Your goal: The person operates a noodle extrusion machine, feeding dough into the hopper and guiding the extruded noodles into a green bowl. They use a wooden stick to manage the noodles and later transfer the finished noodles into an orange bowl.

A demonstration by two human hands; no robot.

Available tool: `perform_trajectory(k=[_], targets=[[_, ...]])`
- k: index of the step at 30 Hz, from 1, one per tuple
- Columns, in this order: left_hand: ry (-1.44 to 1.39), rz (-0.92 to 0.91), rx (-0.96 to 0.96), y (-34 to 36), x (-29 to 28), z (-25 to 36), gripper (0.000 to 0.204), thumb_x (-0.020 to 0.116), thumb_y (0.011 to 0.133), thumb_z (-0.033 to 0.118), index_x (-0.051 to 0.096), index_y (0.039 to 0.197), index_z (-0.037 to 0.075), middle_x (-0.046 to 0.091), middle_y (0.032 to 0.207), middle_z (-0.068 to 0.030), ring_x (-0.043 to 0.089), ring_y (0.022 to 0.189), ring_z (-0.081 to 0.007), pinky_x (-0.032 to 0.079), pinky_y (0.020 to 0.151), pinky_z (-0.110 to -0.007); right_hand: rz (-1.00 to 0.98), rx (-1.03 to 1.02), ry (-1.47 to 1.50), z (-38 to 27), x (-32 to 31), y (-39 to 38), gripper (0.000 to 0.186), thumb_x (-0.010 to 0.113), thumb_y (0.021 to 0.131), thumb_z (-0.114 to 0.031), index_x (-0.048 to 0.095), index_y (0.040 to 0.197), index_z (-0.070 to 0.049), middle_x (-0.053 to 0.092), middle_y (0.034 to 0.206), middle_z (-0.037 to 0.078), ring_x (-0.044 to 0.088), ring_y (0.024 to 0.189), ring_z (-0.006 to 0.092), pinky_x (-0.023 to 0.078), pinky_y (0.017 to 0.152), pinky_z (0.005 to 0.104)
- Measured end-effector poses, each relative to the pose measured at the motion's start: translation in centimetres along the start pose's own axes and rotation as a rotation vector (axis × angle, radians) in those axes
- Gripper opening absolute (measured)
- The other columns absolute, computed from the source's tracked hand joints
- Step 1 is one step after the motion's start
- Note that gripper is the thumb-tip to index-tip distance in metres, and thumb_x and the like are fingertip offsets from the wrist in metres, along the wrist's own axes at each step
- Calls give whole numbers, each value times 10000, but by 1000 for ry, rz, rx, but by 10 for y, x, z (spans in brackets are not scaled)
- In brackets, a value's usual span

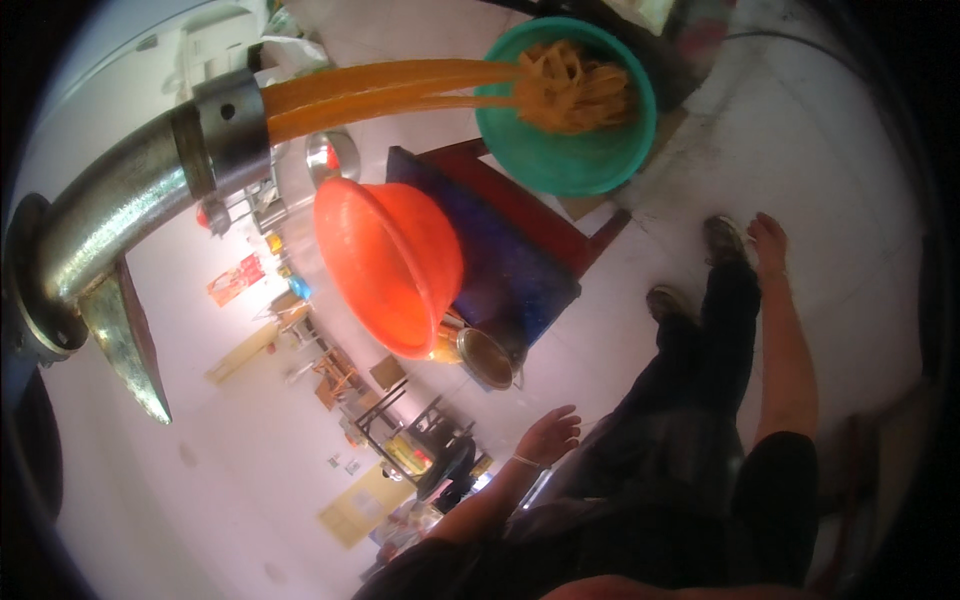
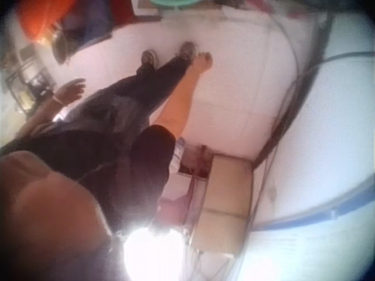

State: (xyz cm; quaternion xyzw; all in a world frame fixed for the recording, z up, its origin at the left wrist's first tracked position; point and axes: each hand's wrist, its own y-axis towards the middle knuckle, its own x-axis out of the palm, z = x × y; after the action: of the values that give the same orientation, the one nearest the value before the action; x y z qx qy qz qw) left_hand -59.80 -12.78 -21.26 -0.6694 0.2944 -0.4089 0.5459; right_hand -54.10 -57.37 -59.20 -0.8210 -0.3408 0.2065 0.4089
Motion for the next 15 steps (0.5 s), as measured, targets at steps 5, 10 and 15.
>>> perform_trajectory(k=[5,10,15], targets=[[23,-45,30,-8,18,-6,342,498,958,260,536,1245,77,636,1097,-111,598,935,-255,470,809,-385,-79,-103,221,-135,48,-65,316,595,883,-122,591,1182,-19,635,997,72,602,880,151,482,755,289],[66,-13,43,-15,26,0,328,507,959,264,542,1229,82,637,1075,-119,600,923,-269,479,777,-398,-242,-484,428,-261,94,-124,265,550,927,-78,602,1175,0,636,968,58,606,882,152,499,769,284],[102,-54,49,-28,59,5,319,519,960,273,550,1205,71,634,1059,-122,602,916,-267,484,780,-397,-246,-604,539,-348,147,-161,317,552,913,-18,575,1229,2,617,1035,56,601,878,138,504,783,268]])
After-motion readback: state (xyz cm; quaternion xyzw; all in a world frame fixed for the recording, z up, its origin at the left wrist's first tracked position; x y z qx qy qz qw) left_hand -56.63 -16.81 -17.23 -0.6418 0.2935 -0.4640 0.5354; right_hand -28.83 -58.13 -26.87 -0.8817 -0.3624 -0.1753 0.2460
